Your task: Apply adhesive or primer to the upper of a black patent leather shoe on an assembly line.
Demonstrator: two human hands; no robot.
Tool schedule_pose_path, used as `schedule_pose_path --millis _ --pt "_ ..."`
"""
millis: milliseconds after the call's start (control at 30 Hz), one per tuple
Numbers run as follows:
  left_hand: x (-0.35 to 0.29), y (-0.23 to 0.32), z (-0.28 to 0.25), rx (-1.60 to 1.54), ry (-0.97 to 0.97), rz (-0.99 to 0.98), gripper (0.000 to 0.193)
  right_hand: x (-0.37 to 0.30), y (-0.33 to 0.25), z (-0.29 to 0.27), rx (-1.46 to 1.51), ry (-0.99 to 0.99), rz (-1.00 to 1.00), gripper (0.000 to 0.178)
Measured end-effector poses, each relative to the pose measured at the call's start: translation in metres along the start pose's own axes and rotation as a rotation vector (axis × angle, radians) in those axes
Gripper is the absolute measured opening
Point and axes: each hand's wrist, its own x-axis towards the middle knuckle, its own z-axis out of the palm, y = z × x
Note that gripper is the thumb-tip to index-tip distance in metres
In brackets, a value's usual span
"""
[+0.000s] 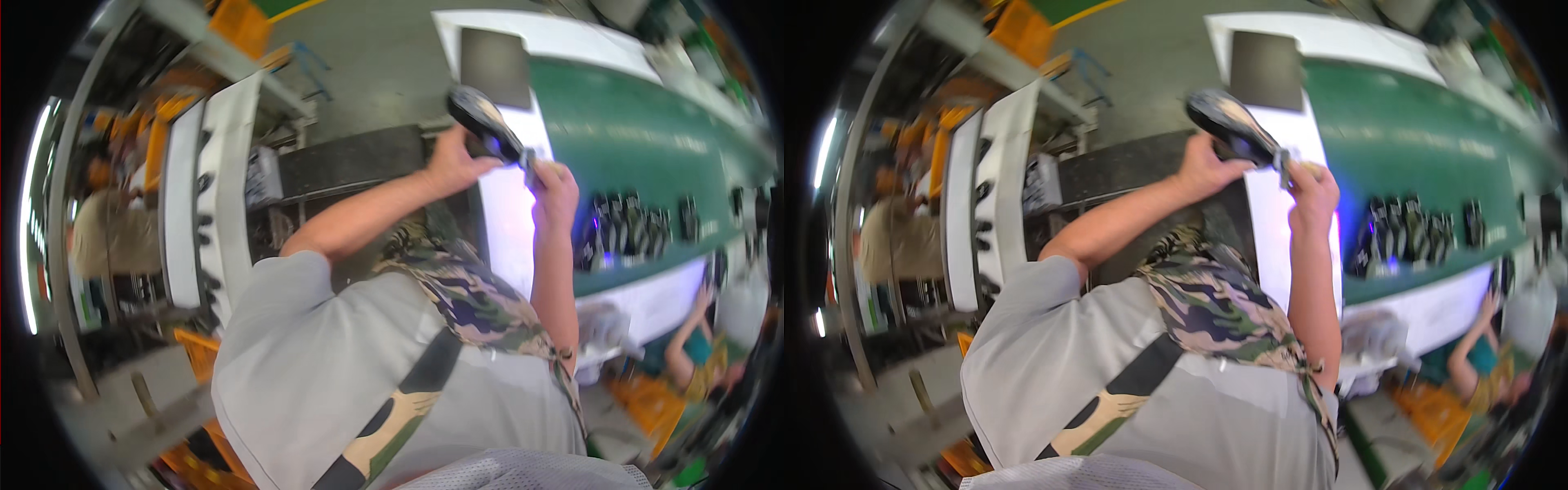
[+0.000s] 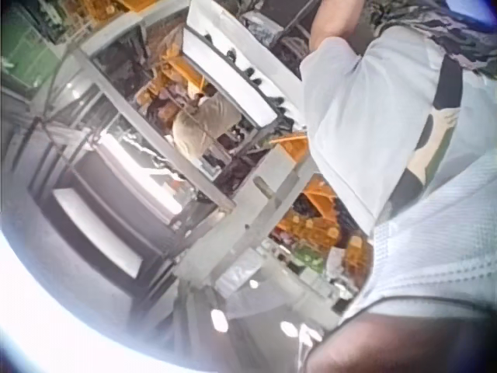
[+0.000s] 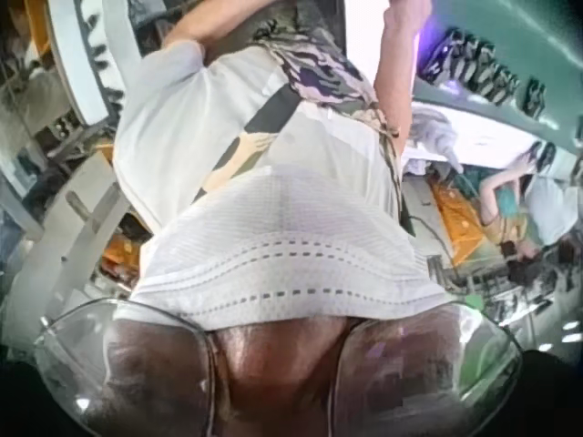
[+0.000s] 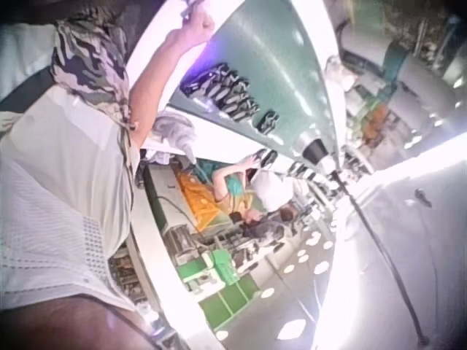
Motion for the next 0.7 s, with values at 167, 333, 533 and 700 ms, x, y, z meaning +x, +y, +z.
schedule_pose_path --millis 167,333,533,700 --pt "-0.003 0.068 -0.057 0.018 0.087 0.037 0.061 -0.017 -0.017 0.039 0.143 -0.183 0.049 0.016" --pt "0.058 0.129 -0.177 -0.026 0.23 0.034 0.057 0.0 -0.011 0.069 0.218 -0.246 0.069 0.012" --pt "0.113 0.182 -0.346 -0.113 0.354 -0.177 0.045 0.006 0.023 0.083 0.205 -0.262 0.171 0.004" --pt "0.062 0.164 -0.438 0.531 0.484 -0.105 0.048 0.009 0.032 0.079 0.154 -0.217 0.211 0.005"
